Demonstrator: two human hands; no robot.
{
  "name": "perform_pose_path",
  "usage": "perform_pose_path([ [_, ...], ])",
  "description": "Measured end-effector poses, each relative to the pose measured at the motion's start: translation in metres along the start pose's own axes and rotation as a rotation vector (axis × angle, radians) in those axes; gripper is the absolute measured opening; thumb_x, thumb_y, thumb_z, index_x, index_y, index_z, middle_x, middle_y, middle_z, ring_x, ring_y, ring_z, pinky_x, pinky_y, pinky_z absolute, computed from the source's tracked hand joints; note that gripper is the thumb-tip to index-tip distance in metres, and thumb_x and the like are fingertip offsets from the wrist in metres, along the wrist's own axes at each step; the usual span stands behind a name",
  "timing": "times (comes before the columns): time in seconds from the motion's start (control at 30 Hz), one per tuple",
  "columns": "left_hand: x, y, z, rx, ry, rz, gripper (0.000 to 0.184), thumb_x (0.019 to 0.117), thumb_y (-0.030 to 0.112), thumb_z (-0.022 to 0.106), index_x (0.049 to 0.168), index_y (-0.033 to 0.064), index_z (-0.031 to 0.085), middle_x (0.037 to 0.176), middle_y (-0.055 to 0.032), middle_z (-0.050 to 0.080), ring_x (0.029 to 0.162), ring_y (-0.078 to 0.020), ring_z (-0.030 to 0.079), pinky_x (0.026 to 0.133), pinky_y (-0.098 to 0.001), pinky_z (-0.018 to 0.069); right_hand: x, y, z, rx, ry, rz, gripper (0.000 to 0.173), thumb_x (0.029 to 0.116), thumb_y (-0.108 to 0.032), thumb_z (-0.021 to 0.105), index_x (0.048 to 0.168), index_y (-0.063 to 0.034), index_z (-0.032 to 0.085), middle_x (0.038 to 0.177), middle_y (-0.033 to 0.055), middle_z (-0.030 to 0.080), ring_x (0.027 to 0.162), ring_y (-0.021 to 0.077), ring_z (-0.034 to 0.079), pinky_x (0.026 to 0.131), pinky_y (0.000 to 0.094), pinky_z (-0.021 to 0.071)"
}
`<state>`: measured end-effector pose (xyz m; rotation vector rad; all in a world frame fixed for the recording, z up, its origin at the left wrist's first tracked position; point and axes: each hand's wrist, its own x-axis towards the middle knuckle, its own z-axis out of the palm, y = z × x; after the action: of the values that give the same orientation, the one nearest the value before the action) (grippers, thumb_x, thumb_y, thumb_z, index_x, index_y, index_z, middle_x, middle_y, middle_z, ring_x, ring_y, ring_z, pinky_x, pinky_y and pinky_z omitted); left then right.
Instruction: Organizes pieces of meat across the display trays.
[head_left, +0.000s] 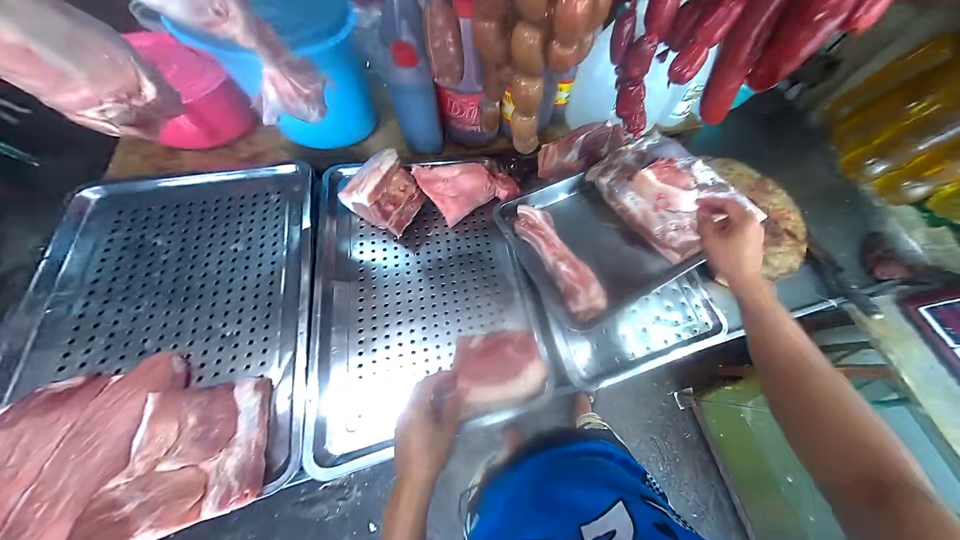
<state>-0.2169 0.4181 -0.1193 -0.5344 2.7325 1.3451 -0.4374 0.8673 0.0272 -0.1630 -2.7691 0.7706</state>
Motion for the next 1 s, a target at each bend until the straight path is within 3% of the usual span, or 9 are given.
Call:
perform_pose_path([
  [0.13,-0.014,-0.005,-0.004,-0.035,0.088,0.000,0.027,0.0964,0.020,0.067,0.121,0.0098,0.070,0.105,-0.0060,0.074,0.078,-0.0171,0.073,0.070,-0.0409,0.0622,0.093,0.035,-0.015,-0.175,-0.171,0.257,0.039,0.1043,-0.033,0.055,0.128,-0.0047,0.067,0.118,0.0280,0.069,0.109,0.0496,0.065,0.093,0.0736,0.0453],
  [0.23,-0.027,-0.004,-0.010,-0.070,0.151,-0.040,0.030,0.0971,0.023,0.065,0.122,0.0076,0.069,0.103,-0.0065,0.075,0.079,-0.0164,0.073,0.069,-0.0399,0.0613,0.125,0.045,0.006,-0.301,-0.342,0.330,0.061,0.1032,-0.052,0.052,0.118,0.0042,0.069,0.118,0.0320,0.067,0.114,0.0482,0.064,0.099,0.0695,0.0451],
  [0.3,-0.033,-0.002,-0.012,-0.092,0.192,-0.066,0.029,0.0970,0.023,0.064,0.121,0.0081,0.070,0.102,-0.0058,0.075,0.080,-0.0148,0.072,0.069,-0.0379,0.0611,0.138,0.047,0.023,-0.333,-0.343,0.372,0.075,0.0986,-0.063,0.054,0.119,0.0079,0.067,0.124,0.0340,0.064,0.120,0.0481,0.061,0.102,0.0677,0.0450],
  [0.47,-0.040,0.023,-0.014,-0.174,0.272,-0.123,0.028,0.0966,0.021,0.064,0.120,0.0072,0.069,0.100,-0.0031,0.074,0.074,-0.0073,0.069,0.064,-0.0274,0.0588,0.149,0.046,0.034,-0.309,-0.384,0.388,0.083,0.0948,-0.068,0.056,0.124,0.0096,0.063,0.130,0.0356,0.059,0.127,0.0494,0.055,0.105,0.0683,0.0411],
  [0.57,-0.031,0.051,-0.007,-0.233,0.308,-0.066,0.026,0.0958,0.020,0.063,0.117,0.0062,0.070,0.094,-0.0006,0.073,0.066,-0.0023,0.065,0.059,-0.0207,0.0554,0.147,0.048,0.034,-0.102,-0.356,0.396,0.075,0.0945,-0.056,0.067,0.127,0.0114,0.059,0.128,0.0354,0.060,0.122,0.0472,0.058,0.104,0.0658,0.0434],
  [0.63,-0.023,0.082,0.003,-0.331,0.312,0.048,0.023,0.0949,0.015,0.063,0.114,0.0045,0.070,0.091,0.0007,0.073,0.065,-0.0001,0.064,0.058,-0.0180,0.0546,0.141,0.039,0.032,0.192,-0.317,0.448,0.060,0.0970,-0.040,0.070,0.132,0.0063,0.056,0.121,0.0272,0.064,0.106,0.0355,0.066,0.093,0.0533,0.0537],
  [0.7,-0.014,0.117,0.017,-0.462,0.247,0.195,0.021,0.0944,0.011,0.064,0.113,0.0024,0.069,0.098,-0.0022,0.073,0.075,-0.0051,0.069,0.066,-0.0230,0.0607,0.135,0.028,0.032,0.510,-0.308,0.509,0.045,0.1019,-0.030,0.064,0.135,-0.0020,0.053,0.114,0.0173,0.065,0.093,0.0238,0.068,0.080,0.0402,0.0595],
  [0.83,0.013,0.197,0.059,-0.607,0.026,0.366,0.024,0.0938,0.009,0.070,0.116,0.0015,0.069,0.109,-0.0079,0.071,0.085,-0.0124,0.071,0.075,-0.0298,0.0632,0.114,-0.001,0.030,0.683,-0.215,0.458,0.057,0.0976,-0.021,0.069,0.145,-0.0084,0.040,0.114,0.0186,0.064,0.088,0.0260,0.068,0.072,0.0418,0.0594],
  [1.0,0.065,0.260,0.103,-0.605,-0.044,0.346,0.046,0.0945,0.016,0.071,0.138,0.0061,0.060,0.136,-0.0142,0.060,0.100,-0.0162,0.070,0.084,-0.0308,0.0617,0.044,-0.059,0.019,0.774,-0.192,0.187,0.057,0.0931,-0.013,0.070,0.142,-0.0047,0.041,0.114,0.0151,0.065,0.091,0.0220,0.071,0.075,0.0408,0.0628],
])
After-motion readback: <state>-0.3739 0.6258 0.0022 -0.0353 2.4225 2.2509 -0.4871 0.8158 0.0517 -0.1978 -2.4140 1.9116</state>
